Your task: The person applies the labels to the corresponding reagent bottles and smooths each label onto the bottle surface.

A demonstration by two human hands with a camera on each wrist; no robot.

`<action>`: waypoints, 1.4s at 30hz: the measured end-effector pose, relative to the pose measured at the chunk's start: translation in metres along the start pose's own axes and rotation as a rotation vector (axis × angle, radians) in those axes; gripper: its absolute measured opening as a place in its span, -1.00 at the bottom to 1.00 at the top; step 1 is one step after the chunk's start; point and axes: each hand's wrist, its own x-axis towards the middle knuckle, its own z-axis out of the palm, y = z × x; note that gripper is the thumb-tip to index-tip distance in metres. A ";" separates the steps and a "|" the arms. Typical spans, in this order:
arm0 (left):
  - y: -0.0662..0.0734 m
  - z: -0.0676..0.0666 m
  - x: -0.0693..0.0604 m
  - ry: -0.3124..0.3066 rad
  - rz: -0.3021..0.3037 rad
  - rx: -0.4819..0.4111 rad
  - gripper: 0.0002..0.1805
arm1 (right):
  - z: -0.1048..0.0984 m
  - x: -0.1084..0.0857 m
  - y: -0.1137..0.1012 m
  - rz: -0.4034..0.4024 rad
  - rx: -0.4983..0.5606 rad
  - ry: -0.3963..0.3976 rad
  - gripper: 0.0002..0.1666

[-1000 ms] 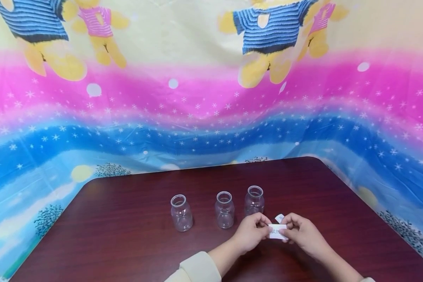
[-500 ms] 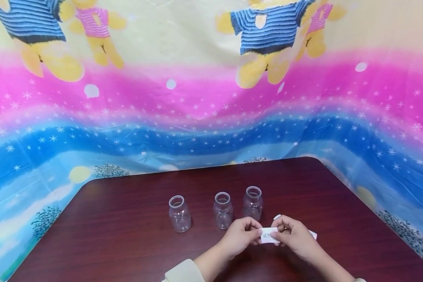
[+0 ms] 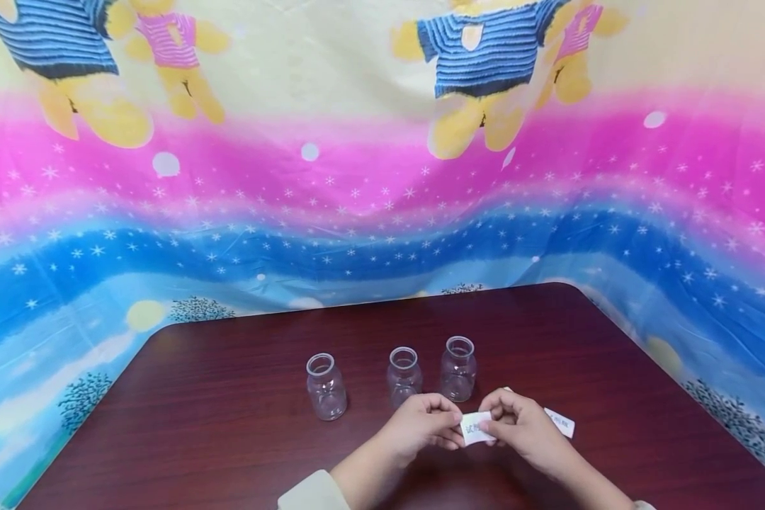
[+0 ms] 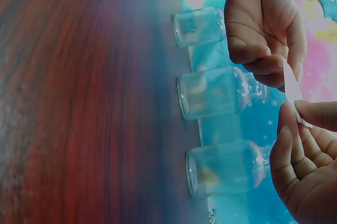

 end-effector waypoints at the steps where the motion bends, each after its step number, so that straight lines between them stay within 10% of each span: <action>1: 0.001 -0.001 -0.001 -0.004 -0.007 -0.003 -0.76 | 0.001 0.000 -0.001 -0.005 0.000 -0.003 -0.80; 42: 0.008 -0.011 -0.016 -0.057 -0.070 -0.060 -0.74 | 0.013 0.000 0.002 0.004 0.081 -0.074 -0.79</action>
